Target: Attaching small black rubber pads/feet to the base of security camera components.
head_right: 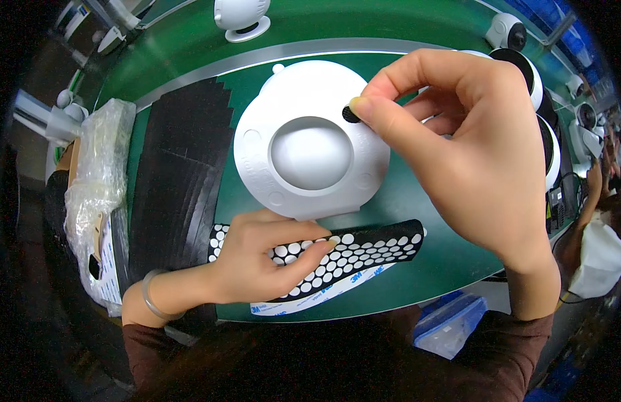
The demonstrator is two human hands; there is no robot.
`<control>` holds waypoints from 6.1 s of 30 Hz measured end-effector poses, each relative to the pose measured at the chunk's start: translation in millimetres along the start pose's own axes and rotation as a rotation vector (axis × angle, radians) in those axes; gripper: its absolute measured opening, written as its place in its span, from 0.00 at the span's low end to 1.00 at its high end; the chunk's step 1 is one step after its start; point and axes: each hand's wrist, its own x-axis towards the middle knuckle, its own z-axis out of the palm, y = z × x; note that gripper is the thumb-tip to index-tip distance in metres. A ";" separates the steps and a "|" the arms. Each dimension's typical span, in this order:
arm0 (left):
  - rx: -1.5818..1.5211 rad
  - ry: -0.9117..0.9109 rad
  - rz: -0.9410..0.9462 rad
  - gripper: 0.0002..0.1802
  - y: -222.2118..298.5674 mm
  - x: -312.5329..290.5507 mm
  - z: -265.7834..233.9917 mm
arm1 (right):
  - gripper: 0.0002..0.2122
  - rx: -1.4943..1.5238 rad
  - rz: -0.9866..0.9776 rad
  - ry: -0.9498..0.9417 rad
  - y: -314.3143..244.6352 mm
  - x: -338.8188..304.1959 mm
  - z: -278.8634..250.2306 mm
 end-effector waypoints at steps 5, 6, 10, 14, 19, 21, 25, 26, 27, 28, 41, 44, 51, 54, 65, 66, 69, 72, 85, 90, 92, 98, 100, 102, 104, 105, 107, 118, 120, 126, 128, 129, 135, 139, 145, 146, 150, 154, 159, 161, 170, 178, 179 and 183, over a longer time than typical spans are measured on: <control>0.009 -0.023 0.004 0.06 2.8 2.3 -0.9 | 0.07 -0.013 -0.055 0.050 5.2 1.9 -1.5; 0.010 -0.020 0.016 0.06 2.6 2.2 -1.1 | 0.08 0.037 0.004 -0.027 5.8 7.2 -7.5; -0.013 -0.060 0.004 0.06 9.4 0.1 -5.6 | 0.15 0.175 -0.006 -0.079 13.6 14.2 -22.7; -0.213 -0.028 -0.106 0.05 21.9 -0.8 -17.4 | 0.09 -0.258 -0.331 0.023 -13.8 -41.0 -22.6; -0.192 -0.029 -0.128 0.06 27.3 -1.5 -28.3 | 0.09 -0.262 -0.494 -0.062 0.3 -59.1 7.1; -0.185 -0.068 -0.120 0.07 26.9 -0.2 -27.1 | 0.10 -0.268 -0.501 -0.035 5.8 -59.9 9.5; -0.155 -0.044 -0.055 0.08 31.3 0.0 -25.7 | 0.11 -0.270 -0.450 -0.013 3.2 -58.2 7.7; -0.164 -0.027 -0.068 0.08 31.8 -0.6 -25.5 | 0.11 -0.270 -0.449 -0.009 3.1 -57.7 7.4; -0.177 -0.014 -0.072 0.09 32.0 -0.9 -25.2 | 0.10 -0.224 -0.413 -0.041 2.9 -57.3 7.1; -0.165 -0.047 -0.075 0.09 33.2 -0.5 -27.6 | 0.09 -0.177 -0.379 -0.073 3.4 -57.0 7.3; -0.013 -0.160 -0.028 0.04 45.4 0.6 -37.1 | 0.07 -0.013 -0.421 -0.133 8.8 -58.6 23.1; -0.027 -0.146 -0.037 0.03 45.1 0.0 -37.3 | 0.07 -0.067 -0.466 -0.092 10.3 -58.7 24.0; -0.125 -0.126 -0.217 0.03 46.6 -2.5 -37.3 | 0.08 -0.254 -0.614 0.009 5.4 -60.9 24.0; -0.082 -0.123 -0.133 0.03 44.6 -1.7 -38.5 | 0.08 -0.233 -0.611 0.009 7.1 -59.1 25.4; -0.006 -0.061 0.034 0.03 41.9 -1.7 -36.0 | 0.08 -0.194 -0.553 -0.022 4.4 -57.8 23.5; 0.015 -0.062 0.040 0.03 41.9 -2.1 -36.3 | 0.08 -0.202 -0.547 -0.053 4.2 -56.6 22.8; 0.081 -0.051 0.068 0.03 42.7 -0.7 -37.6 | 0.08 -0.210 -0.537 -0.074 3.7 -54.3 22.3; 0.005 -0.046 0.013 0.03 44.7 -0.5 -39.5 | 0.08 -0.222 -0.547 -0.065 2.9 -53.5 21.2; -0.030 -0.020 0.006 0.07 36.0 -2.8 -33.9 | 0.08 -0.244 -0.569 -0.025 5.8 -54.7 23.5; 0.020 -0.037 0.041 0.06 40.1 -2.6 -34.6 | 0.07 -0.225 -0.493 -0.126 1.9 -51.9 18.0; 0.024 -0.031 0.048 0.06 39.4 -3.8 -33.5 | 0.07 -0.194 -0.457 -0.176 1.7 -50.5 18.7; -0.139 0.074 -0.043 0.04 34.4 -7.6 -25.8 | 0.07 -0.256 -0.578 -0.059 3.0 -54.7 22.2; -0.218 0.056 -0.122 0.02 34.6 -9.2 -25.6 | 0.08 -0.278 -0.625 -0.047 3.1 -55.2 22.3; -0.247 0.058 -0.150 0.02 37.1 -10.6 -26.8 | 0.08 -0.304 -0.664 -0.039 2.1 -55.6 22.5; -0.277 0.060 -0.174 0.02 38.0 -10.5 -26.8 | 0.08 -0.334 -0.703 -0.030 2.0 -56.4 23.3; -0.343 0.083 -0.213 0.02 38.1 -10.1 -25.8 | 0.08 -0.362 -0.729 -0.007 2.2 -57.6 24.2; -0.443 0.095 -0.273 0.02 39.3 -9.7 -24.9 | 0.08 -0.396 -0.753 0.018 2.2 -58.6 24.0; -0.055 -0.004 0.003 0.04 44.9 -7.8 -34.6 | 0.07 -0.108 -0.395 -0.180 -6.8 -49.0 18.6; -0.053 0.012 0.004 0.04 44.4 -7.6 -34.1 | 0.07 -0.149 -0.433 -0.174 -9.1 -47.7 19.1; -0.214 0.127 -0.196 0.03 30.7 -5.8 -26.3 | 0.04 -0.235 -0.564 -0.128 -21.3 -41.7 8.2; -0.165 0.011 -0.280 0.04 36.5 1.2 -28.4 | 0.01 -0.395 -0.579 0.063 -22.6 -28.1 -5.6; -0.116 0.023 -0.252 0.04 31.5 -0.6 -27.4 | 0.02 -0.280 -0.465 0.052 -21.9 -18.4 1.2; 0.108 0.054 -0.068 0.06 18.6 -0.9 -23.9 | 0.03 -0.013 -0.224 -0.020 -16.1 11.5 32.1; 0.104 0.063 0.028 0.06 18.2 -3.3 -19.8 | 0.02 -0.082 -0.262 -0.017 -22.7 8.2 31.8; 0.106 0.089 0.098 0.05 13.4 0.3 -19.1 | 0.02 -0.113 -0.266 -0.015 -21.5 7.4 32.9; 0.097 0.087 0.094 0.05 12.9 0.0 -18.9 | 0.02 -0.119 -0.274 -0.014 -21.4 7.1 33.4; 0.078 0.095 0.070 0.06 13.2 -0.7 -19.1 | 0.03 -0.156 -0.280 -0.002 -20.8 5.9 35.6; 0.081 0.094 0.061 0.06 12.9 -0.5 -19.2 | 0.03 -0.163 -0.341 0.019 -17.0 5.6 36.9; 0.063 0.106 0.080 0.07 11.5 0.0 -19.3 | 0.03 -0.151 -0.322 0.002 -18.8 5.1 34.9; 0.072 0.088 0.062 0.07 13.4 -0.2 -20.7 | 0.03 -0.136 -0.292 -0.012 -19.5 4.7 34.0; 0.035 0.075 0.047 0.05 12.4 2.8 -20.3 | 0.04 -0.059 -0.262 -0.072 -18.6 8.0 30.5; 0.021 0.089 0.053 0.05 13.1 2.4 -21.5 | 0.03 -0.107 -0.317 -0.024 -17.5 5.6 36.5; 0.023 0.082 0.047 0.05 13.1 2.3 -21.8 | 0.03 -0.121 -0.353 -0.009 -15.4 5.9 37.0; 0.028 0.067 0.033 0.05 14.2 0.8 -22.7 | 0.03 -0.150 -0.394 0.011 -15.4 4.2 38.7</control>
